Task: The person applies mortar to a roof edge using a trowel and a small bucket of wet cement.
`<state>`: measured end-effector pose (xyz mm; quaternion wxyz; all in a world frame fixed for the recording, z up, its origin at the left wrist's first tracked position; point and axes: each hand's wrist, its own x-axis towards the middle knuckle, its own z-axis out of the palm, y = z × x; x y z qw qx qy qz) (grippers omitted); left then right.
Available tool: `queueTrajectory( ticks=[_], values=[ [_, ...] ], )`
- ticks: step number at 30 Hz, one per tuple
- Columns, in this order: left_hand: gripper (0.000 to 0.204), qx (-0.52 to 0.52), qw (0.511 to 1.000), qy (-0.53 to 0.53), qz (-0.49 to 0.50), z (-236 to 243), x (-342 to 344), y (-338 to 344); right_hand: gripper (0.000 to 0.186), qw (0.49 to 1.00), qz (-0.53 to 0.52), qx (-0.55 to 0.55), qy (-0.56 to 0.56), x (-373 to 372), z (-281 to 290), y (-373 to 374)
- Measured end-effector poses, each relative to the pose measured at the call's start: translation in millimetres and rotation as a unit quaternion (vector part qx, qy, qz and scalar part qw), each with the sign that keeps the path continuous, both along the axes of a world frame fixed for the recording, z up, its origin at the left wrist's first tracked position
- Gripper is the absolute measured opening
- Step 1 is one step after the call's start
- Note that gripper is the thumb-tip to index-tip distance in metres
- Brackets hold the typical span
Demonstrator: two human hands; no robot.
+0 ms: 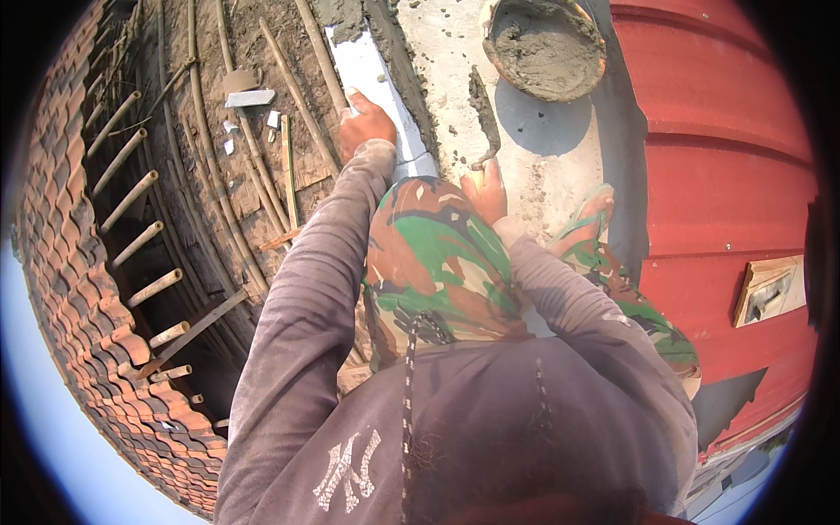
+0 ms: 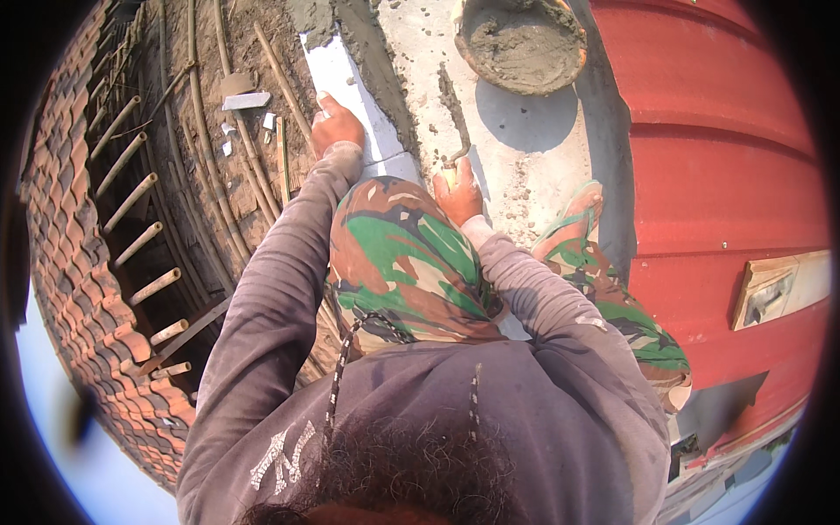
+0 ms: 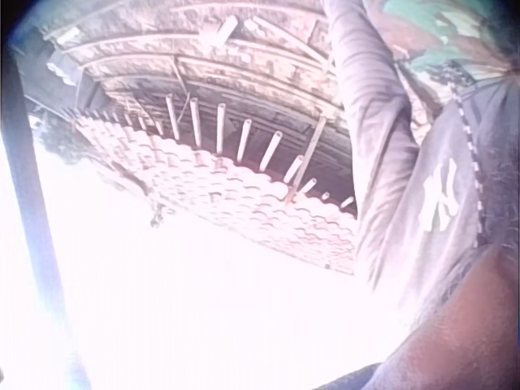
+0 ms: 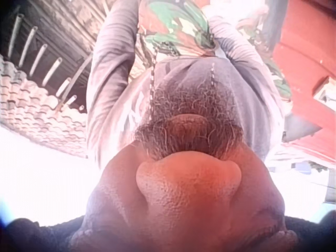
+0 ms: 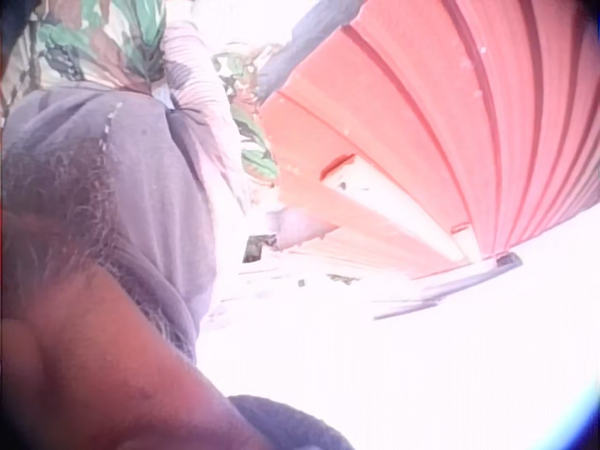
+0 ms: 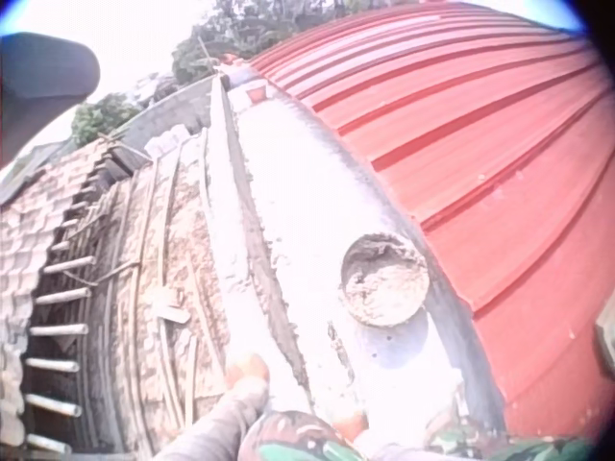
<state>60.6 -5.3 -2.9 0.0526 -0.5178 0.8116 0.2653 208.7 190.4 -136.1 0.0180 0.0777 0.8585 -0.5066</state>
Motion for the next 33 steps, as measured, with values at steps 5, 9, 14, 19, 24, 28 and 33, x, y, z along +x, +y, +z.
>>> queueTrajectory(
  ticks=[5, 9, 14, 19, 24, 28, 33],
  values=[
    [0.081, 0.034, 0.999, -0.009, 0.012, -1.7, 1.7, -9.2, 0.044, 0.985, 0.121, -0.08, -0.089, -12.8, 23.1, 15.3],
    [0.08, 0.026, 1.0, 0.002, 0.018, -1.1, 2.1, -3.0, 0.035, 0.93, -0.007, -0.291, -0.226, -1.5, -19.7, 41.7],
    [0.077, 0.013, 1.0, -0.003, 0.011, 1.3, 1.7, -2.3, 0.035, 0.786, -0.011, -0.373, -0.493, -10.5, -9.0, 22.1],
    [0.077, -0.009, 1.0, -0.001, 0.009, -6.0, 1.9, -3.4, 0.037, 0.831, -0.009, -0.328, -0.45, -50.6, 16.8, -18.3],
    [0.078, 0.001, 1.0, -0.016, 0.019, 7.4, 4.8, -0.9, 0.034, 0.845, 0.175, -0.322, -0.389, -59.4, -0.7, -5.0],
    [0.074, 0.003, 1.0, -0.027, 0.004, 10.7, -3.1, 3.3, 0.032, 0.907, 0.411, -0.091, -0.016, -34.0, -37.7, 12.8],
    [0.075, 0.019, 0.999, -0.023, 0.017, 17.3, 4.5, -1.4, 0.026, 0.91, 0.322, -0.213, -0.15, 21.8, 25.5, 41.5]
  ],
)
